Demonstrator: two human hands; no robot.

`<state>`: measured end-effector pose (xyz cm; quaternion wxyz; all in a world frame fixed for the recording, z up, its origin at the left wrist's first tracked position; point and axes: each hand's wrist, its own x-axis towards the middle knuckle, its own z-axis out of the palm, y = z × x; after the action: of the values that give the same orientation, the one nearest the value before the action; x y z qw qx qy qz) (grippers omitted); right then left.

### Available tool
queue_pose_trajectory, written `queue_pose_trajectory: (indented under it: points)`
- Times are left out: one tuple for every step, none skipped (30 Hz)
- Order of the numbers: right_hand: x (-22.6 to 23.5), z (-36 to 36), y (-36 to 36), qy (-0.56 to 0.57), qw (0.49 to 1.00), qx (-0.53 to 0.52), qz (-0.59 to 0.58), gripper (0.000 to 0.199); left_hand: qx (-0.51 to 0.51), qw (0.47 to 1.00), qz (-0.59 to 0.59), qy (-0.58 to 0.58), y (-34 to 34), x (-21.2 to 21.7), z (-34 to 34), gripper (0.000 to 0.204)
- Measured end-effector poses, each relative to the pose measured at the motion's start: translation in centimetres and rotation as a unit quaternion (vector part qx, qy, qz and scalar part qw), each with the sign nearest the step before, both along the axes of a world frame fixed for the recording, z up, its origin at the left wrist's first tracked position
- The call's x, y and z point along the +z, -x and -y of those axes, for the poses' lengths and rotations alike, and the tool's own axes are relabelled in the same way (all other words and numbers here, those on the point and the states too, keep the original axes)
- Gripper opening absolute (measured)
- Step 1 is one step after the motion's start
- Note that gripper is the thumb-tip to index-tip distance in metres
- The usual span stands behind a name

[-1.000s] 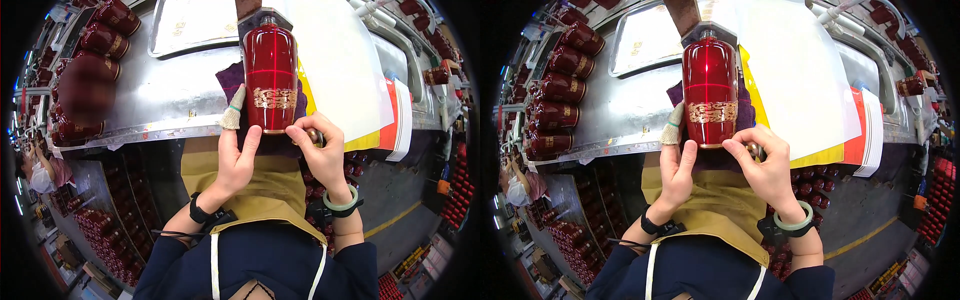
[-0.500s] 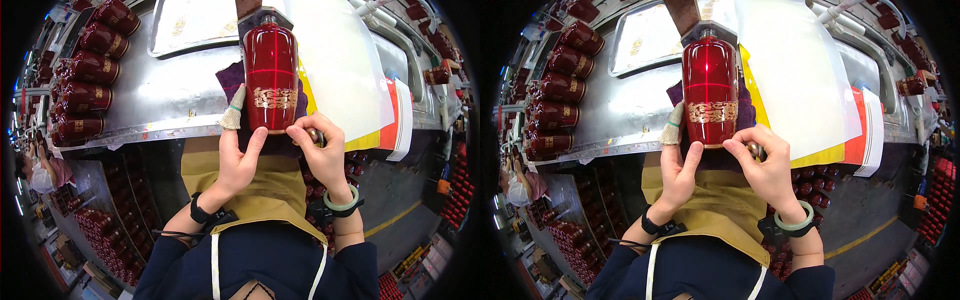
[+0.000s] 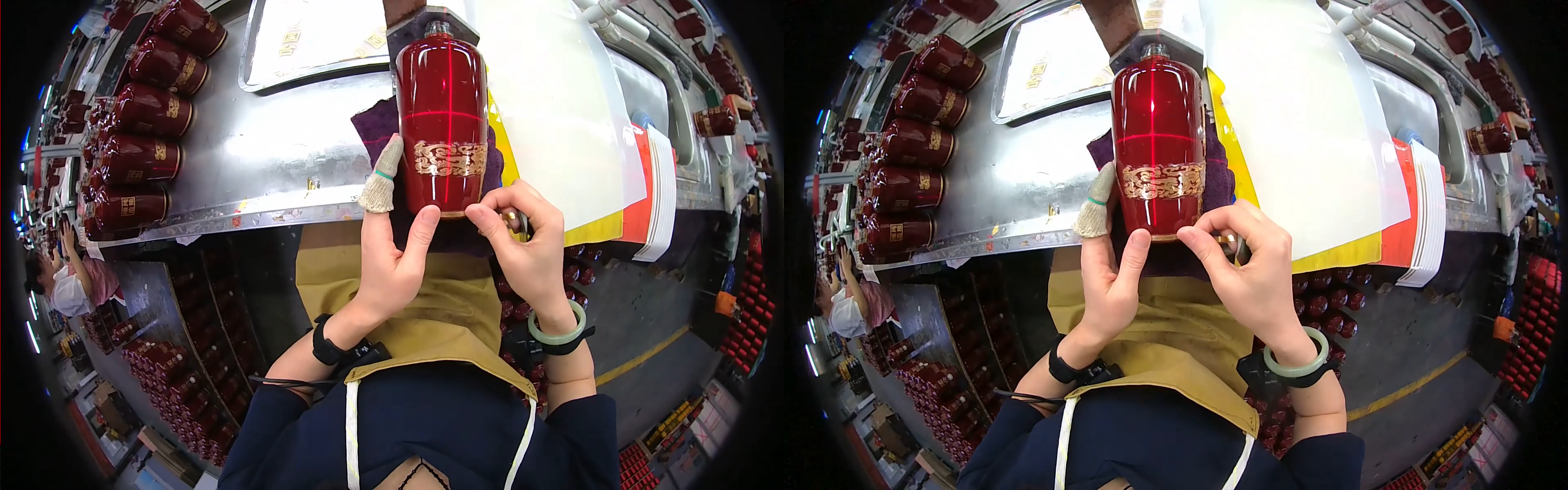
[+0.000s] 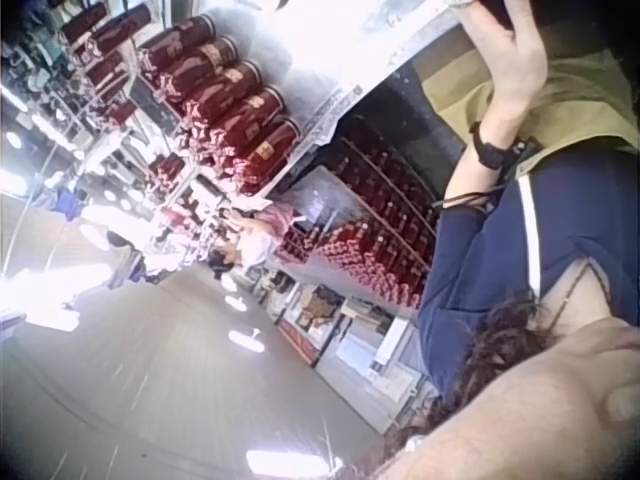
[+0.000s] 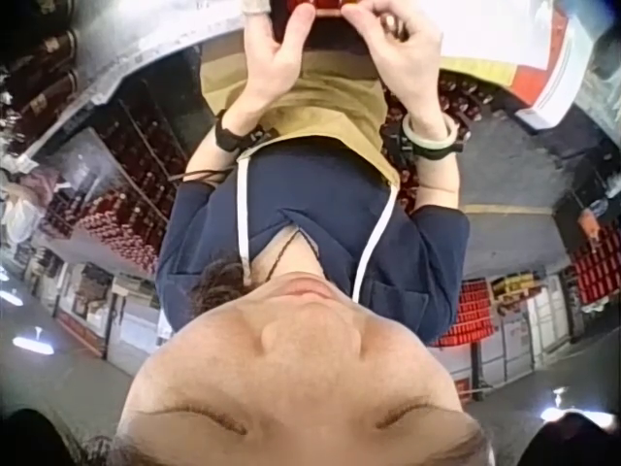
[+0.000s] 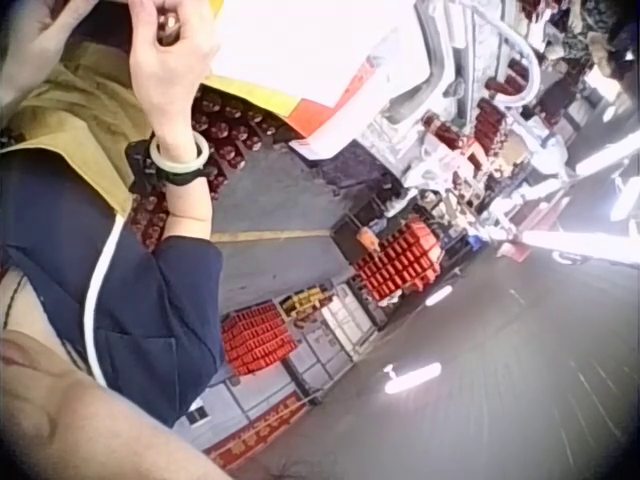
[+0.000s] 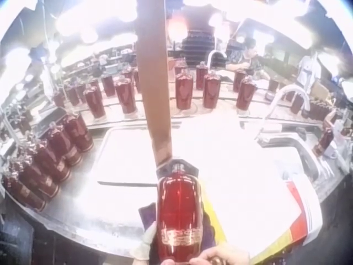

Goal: Applying decorative labels and seals to red glass liquor bottles on a manufacturing line.

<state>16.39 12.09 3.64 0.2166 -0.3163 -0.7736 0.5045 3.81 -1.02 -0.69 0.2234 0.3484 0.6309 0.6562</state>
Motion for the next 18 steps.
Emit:
queue_pose_trajectory:
  points:
    - [0.1, 0.0, 0.0, -0.012, 1.0, -0.001, 0.003, 0.017, 0.001, 1.0, 0.0, -0.002, 0.0, 0.0, 0.0, 0.069]
    - [0.2, 0.0, 0.1, -0.012, 1.0, -0.001, 0.003, 0.017, 0.003, 1.0, -0.005, 0.0, -0.1, 0.0, 0.0, 0.069]
    - [0.2, 0.0, 0.1, -0.017, 1.0, -0.001, 0.008, 0.018, 0.005, 1.0, -0.011, 0.005, -0.1, 0.0, 0.0, 0.069]
    - [0.3, 0.0, 0.1, -0.022, 1.0, -0.004, 0.015, 0.018, 0.004, 1.0, -0.012, 0.002, -0.2, 0.0, 0.0, 0.069]
    - [0.4, 0.0, 0.1, -0.023, 1.0, -0.002, 0.013, 0.018, 0.001, 1.0, 0.001, 0.0, -0.1, -0.1, 0.0, 0.07]
    - [0.4, 0.0, 0.2, -0.027, 1.0, -0.001, 0.015, 0.019, 0.0, 1.0, 0.016, -0.001, -0.1, -0.2, 0.1, 0.07]
    - [0.5, 0.0, 0.2, -0.028, 0.999, -0.003, 0.019, 0.019, -0.002, 1.0, 0.013, -0.004, 0.1, -0.3, 0.2, 0.07]
    - [0.5, 0.0, 0.2, -0.032, 0.999, 0.001, 0.016, 0.019, -0.003, 0.998, 0.05, -0.027, 0.3, -0.5, 0.3, 0.07]
    - [0.5, 0.0, 0.2, -0.041, 0.999, 0.002, 0.022, 0.019, -0.005, 0.995, 0.085, -0.042, 0.5, -0.7, 0.4, 0.07]
    - [0.5, 0.0, 0.2, -0.048, 0.998, 0.001, 0.03, 0.02, -0.001, 0.995, 0.085, -0.051, 0.8, -0.9, 0.7, 0.07]
    - [0.6, -0.1, 0.2, -0.05, 0.998, 0.003, 0.028, 0.02, -0.001, 0.998, 0.033, -0.047, 1.2, -1.0, 1.1, 0.068]
    - [0.6, -0.1, 0.2, -0.048, 0.998, 0.004, 0.029, 0.02, -0.001, 0.999, -0.019, -0.041, 1.4, -1.1, 1.4, 0.066]
    - [0.6, -0.1, 0.2, -0.044, 0.999, 0.003, 0.029, 0.02, 0.036, 0.996, -0.055, -0.053, 1.5, -1.1, 1.7, 0.06]
    - [0.6, -0.1, 0.2, -0.046, 0.998, 0.006, 0.03, 0.02, 0.043, 0.997, -0.047, -0.053, 1.5, -1.1, 1.9, 0.06]
    - [0.6, -0.1, 0.2, -0.047, 0.998, 0.005, 0.028, 0.02, 0.044, 0.984, -0.165, -0.045, 1.6, -1.0, 2.0, 0.058]
    - [0.6, 0.0, 0.3, -0.044, 0.999, 0.001, 0.027, 0.02, 0.048, 0.956, -0.283, -0.056, 1.7, -0.9, 2.0, 0.056]
    - [0.6, 0.0, 0.3, -0.048, 0.999, 0.004, 0.026, 0.02, 0.072, 0.937, -0.34, -0.033, 1.5, -0.8, 1.9, 0.054]
    - [0.6, 0.0, 0.3, -0.047, 0.999, 0.003, 0.027, 0.02, 0.082, 0.915, -0.388, -0.073, 1.5, -0.9, 1.4, 0.041]
